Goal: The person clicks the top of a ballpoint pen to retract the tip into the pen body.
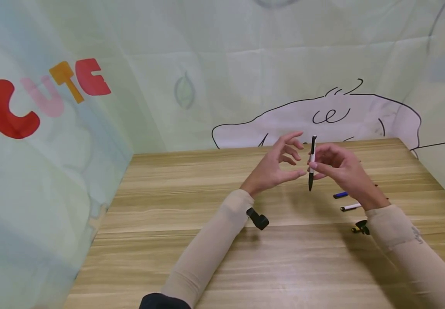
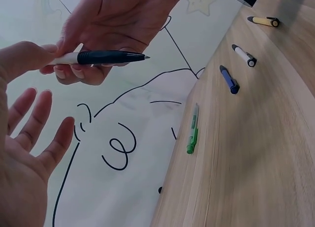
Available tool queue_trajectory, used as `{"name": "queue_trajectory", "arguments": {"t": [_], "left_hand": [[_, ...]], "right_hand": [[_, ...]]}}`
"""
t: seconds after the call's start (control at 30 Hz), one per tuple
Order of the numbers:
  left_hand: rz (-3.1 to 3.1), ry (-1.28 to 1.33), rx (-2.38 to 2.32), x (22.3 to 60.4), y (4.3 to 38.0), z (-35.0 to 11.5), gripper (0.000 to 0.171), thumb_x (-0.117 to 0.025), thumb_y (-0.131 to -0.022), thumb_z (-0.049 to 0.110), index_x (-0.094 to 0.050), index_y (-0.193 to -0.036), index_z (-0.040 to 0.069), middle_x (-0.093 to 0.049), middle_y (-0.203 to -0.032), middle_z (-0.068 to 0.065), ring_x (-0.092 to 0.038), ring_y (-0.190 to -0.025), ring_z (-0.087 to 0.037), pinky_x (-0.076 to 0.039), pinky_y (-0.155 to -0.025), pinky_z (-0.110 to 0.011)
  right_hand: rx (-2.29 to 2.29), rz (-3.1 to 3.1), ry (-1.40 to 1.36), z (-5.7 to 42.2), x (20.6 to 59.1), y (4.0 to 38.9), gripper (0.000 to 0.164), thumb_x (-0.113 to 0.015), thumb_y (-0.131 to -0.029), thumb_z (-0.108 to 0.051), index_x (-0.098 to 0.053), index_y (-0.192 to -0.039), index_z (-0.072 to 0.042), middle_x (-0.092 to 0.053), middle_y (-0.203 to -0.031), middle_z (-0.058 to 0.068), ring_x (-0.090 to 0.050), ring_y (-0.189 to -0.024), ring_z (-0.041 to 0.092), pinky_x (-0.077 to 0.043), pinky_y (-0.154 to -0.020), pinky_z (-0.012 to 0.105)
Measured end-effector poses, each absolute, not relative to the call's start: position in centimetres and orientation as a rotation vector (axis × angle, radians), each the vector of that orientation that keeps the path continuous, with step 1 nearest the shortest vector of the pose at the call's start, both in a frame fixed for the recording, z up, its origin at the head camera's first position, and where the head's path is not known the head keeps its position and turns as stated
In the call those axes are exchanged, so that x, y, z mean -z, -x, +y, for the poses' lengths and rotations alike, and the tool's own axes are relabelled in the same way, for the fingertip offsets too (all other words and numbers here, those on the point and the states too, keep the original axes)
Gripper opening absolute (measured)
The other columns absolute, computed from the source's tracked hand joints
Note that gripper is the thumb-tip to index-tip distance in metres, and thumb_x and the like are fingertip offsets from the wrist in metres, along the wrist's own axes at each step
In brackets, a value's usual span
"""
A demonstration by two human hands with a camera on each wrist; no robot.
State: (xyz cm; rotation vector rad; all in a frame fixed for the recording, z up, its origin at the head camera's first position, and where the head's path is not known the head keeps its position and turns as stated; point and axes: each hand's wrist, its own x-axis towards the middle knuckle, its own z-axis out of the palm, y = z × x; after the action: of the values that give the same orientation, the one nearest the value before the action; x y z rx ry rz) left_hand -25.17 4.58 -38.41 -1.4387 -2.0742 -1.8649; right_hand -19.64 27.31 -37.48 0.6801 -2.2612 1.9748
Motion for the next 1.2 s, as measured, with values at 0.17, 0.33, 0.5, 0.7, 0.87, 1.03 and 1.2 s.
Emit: {"name": "queue_trajectory", "arguments": {"t": [0.17,0.33,0.5,0.7,0.87,1.03,1.2], "left_hand": [[-2.068,1.454,1.897,38.5,25.3,5.0,0.093,-0.083,-0.082,0.003,-0.029,-0.156,0.021,-0.048,-0.131,-0.008,-0.059,-0.104,-0.027,-0.057,-0.090,-0.031],[-2.077,1.464,1.906,38.5,25.1,5.3,0.095,-0.082,-0.082,0.001,-0.028,-0.157,0.023,-0.047,-0.132,-0.012,-0.059,-0.104,-0.035,-0.057,-0.091,-0.036],[-2.099,1.457,1.895,38.2,24.9,5.6,0.096,-0.082,-0.082,0.000,-0.027,-0.157,0.020,-0.047,-0.132,-0.011,-0.060,-0.103,-0.029,-0.057,-0.091,-0.037],[-2.096,1.465,1.871,38.4,24.9,5.7,0.093,-0.081,-0.083,0.000,-0.028,-0.157,0.021,-0.047,-0.132,-0.010,-0.059,-0.103,-0.026,-0.056,-0.091,-0.035],[-2.095,1.468,1.860,38.6,25.0,5.9,0.093,-0.081,-0.083,0.000,-0.029,-0.157,0.022,-0.047,-0.132,-0.009,-0.059,-0.103,-0.022,-0.057,-0.091,-0.035],[-2.101,1.479,1.840,38.4,24.9,5.9,0.094,-0.081,-0.083,0.001,-0.028,-0.158,0.022,-0.046,-0.131,-0.008,-0.059,-0.101,-0.014,-0.057,-0.091,-0.034],[-2.098,1.484,1.857,38.5,24.8,6.1,0.093,-0.081,-0.083,0.000,-0.029,-0.158,0.022,-0.046,-0.131,-0.008,-0.059,-0.100,-0.012,-0.057,-0.091,-0.032]], "right_hand": [[-1.979,-2.268,-0.677,27.0,37.5,19.6,0.025,-0.064,-0.097,0.002,-0.057,-0.120,0.006,-0.067,-0.101,0.005,-0.068,-0.087,0.014,-0.063,-0.069,0.032],[-1.963,-2.284,-0.672,26.7,37.5,19.5,0.025,-0.065,-0.097,0.001,-0.058,-0.120,0.003,-0.067,-0.103,0.004,-0.068,-0.088,0.013,-0.062,-0.069,0.030],[-1.992,-2.256,-0.682,26.5,37.5,19.6,0.024,-0.065,-0.096,0.003,-0.059,-0.119,0.002,-0.068,-0.104,0.005,-0.069,-0.088,0.013,-0.063,-0.069,0.032],[-2.006,-2.242,-0.685,26.4,37.5,19.6,0.024,-0.065,-0.096,0.003,-0.059,-0.119,0.002,-0.067,-0.104,0.006,-0.069,-0.088,0.013,-0.063,-0.068,0.032],[-2.019,-2.226,-0.695,26.3,37.5,19.6,0.024,-0.065,-0.096,0.003,-0.059,-0.119,0.004,-0.067,-0.103,0.006,-0.070,-0.087,0.014,-0.063,-0.067,0.032],[-2.031,-2.209,-0.713,26.4,37.5,19.7,0.023,-0.064,-0.096,0.004,-0.059,-0.118,0.004,-0.066,-0.103,0.006,-0.069,-0.085,0.013,-0.063,-0.067,0.031],[-2.043,-2.207,-0.703,26.5,37.5,19.7,0.023,-0.064,-0.096,0.004,-0.058,-0.118,0.006,-0.065,-0.103,0.006,-0.069,-0.084,0.014,-0.063,-0.068,0.032]]}}
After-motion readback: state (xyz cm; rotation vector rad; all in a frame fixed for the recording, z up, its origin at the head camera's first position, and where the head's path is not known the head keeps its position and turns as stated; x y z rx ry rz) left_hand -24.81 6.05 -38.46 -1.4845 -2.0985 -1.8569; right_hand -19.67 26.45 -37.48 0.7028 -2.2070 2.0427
